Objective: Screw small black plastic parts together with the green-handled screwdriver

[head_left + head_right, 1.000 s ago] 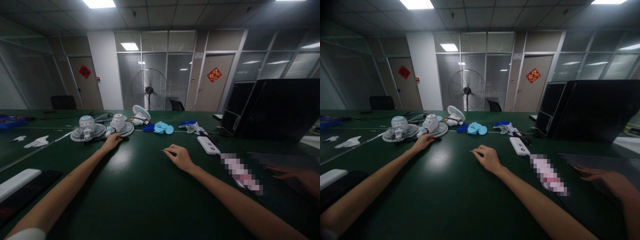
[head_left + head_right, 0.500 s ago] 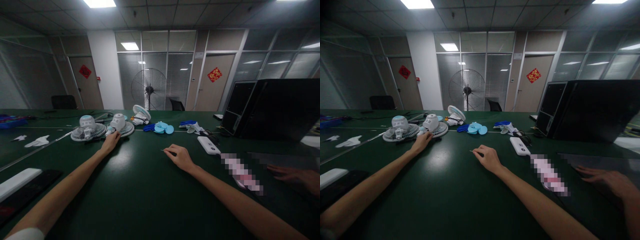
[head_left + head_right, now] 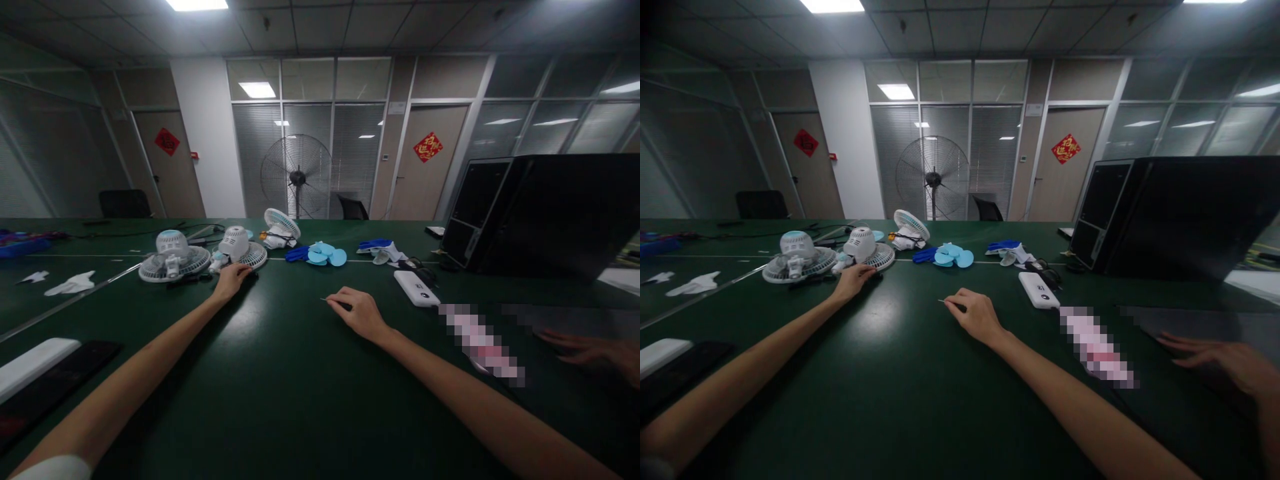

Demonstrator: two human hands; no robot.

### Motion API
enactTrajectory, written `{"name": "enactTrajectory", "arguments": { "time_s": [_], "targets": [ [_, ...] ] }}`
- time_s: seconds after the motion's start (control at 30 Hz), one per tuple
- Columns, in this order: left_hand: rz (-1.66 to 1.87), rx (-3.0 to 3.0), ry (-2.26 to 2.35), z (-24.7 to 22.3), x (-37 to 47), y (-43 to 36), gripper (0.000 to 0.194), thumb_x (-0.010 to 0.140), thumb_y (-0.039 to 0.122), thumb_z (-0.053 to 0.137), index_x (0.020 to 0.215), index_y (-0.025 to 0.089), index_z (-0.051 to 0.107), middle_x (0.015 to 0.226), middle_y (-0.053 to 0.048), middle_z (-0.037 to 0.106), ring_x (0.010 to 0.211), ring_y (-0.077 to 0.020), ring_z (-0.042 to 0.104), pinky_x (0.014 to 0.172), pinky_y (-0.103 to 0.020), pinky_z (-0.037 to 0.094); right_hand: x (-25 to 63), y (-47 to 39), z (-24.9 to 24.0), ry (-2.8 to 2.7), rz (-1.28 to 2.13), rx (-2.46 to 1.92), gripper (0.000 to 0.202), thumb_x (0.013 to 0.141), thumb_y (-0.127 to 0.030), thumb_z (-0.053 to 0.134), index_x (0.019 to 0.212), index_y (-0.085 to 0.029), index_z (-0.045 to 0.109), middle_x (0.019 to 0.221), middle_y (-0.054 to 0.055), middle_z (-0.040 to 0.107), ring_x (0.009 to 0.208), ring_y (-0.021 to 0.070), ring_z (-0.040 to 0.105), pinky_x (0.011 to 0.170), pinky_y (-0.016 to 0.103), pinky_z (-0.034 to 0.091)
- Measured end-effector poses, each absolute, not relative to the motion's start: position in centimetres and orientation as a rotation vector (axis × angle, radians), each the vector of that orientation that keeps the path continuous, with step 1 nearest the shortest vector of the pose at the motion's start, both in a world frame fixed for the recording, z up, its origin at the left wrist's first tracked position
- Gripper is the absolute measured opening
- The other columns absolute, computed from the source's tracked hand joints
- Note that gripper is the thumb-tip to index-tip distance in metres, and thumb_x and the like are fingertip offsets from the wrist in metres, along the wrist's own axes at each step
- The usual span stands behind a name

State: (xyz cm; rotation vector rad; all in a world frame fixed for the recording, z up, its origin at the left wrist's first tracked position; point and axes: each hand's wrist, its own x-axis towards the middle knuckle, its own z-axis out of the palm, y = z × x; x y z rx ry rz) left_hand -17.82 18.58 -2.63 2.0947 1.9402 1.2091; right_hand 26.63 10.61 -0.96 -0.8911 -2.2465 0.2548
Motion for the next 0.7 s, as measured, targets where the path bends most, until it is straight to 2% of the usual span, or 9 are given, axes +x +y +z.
{"name": "enactTrajectory", "arguments": {
  "time_s": [0.1, 0.3, 0.53, 0.7],
  "targets": [
    [1.213, 2.104, 1.952, -2.68, -17.26, 18.81, 0.038, 0.089, 0.051, 0.062, 0.096, 0.019, 0.083, 0.109, -0.013, 0.079, 0.099, -0.033, 0.071, 0.093, -0.04, 0.054, 26.66, 10.59, -0.93, -2.253, 0.264, -0.887, 0.025, 0.107, -0.036, 0.06, 0.121, -0.027, 0.077, 0.109, 0.004, 0.076, 0.092, 0.0203, 0.073, 0.079, 0.033, 0.06],
    [1.178, 2.091, 1.935, -2.89, -17.37, 19.1, 0.035, 0.089, 0.048, 0.063, 0.099, 0.02, 0.082, 0.107, -0.012, 0.081, 0.105, -0.0329, 0.072, 0.096, -0.039, 0.053, 26.72, 10.52, -0.81, -2.258, 0.258, -0.883, 0.023, 0.107, -0.034, 0.06, 0.12, -0.026, 0.078, 0.11, 0.004, 0.076, 0.092, 0.02, 0.073, 0.08, 0.033, 0.059],
    [1.135, 2.073, 1.918, -2.7, -17.37, 19.01, 0.037, 0.087, 0.049, 0.064, 0.1, 0.019, 0.082, 0.102, -0.011, 0.082, 0.095, -0.032, 0.076, 0.089, -0.037, 0.055, 26.57, 10.48, -0.72, -2.257, 0.235, -0.886, 0.024, 0.106, -0.036, 0.061, 0.121, -0.028, 0.078, 0.109, 0.004, 0.077, 0.091, 0.0202, 0.073, 0.082, 0.034, 0.059],
    [1.122, 2.064, 1.919, -2.37, -17.13, 18.48, 0.04, 0.087, 0.051, 0.063, 0.102, 0.019, 0.082, 0.101, -0.01, 0.083, 0.095, -0.0316, 0.076, 0.087, -0.036, 0.055, 26.51, 10.52, -0.82, -2.26, 0.235, -0.879, 0.024, 0.107, -0.036, 0.06, 0.12, -0.027, 0.078, 0.108, 0.004, 0.077, 0.09, 0.0201, 0.073, 0.08, 0.034, 0.059]
  ]
}}
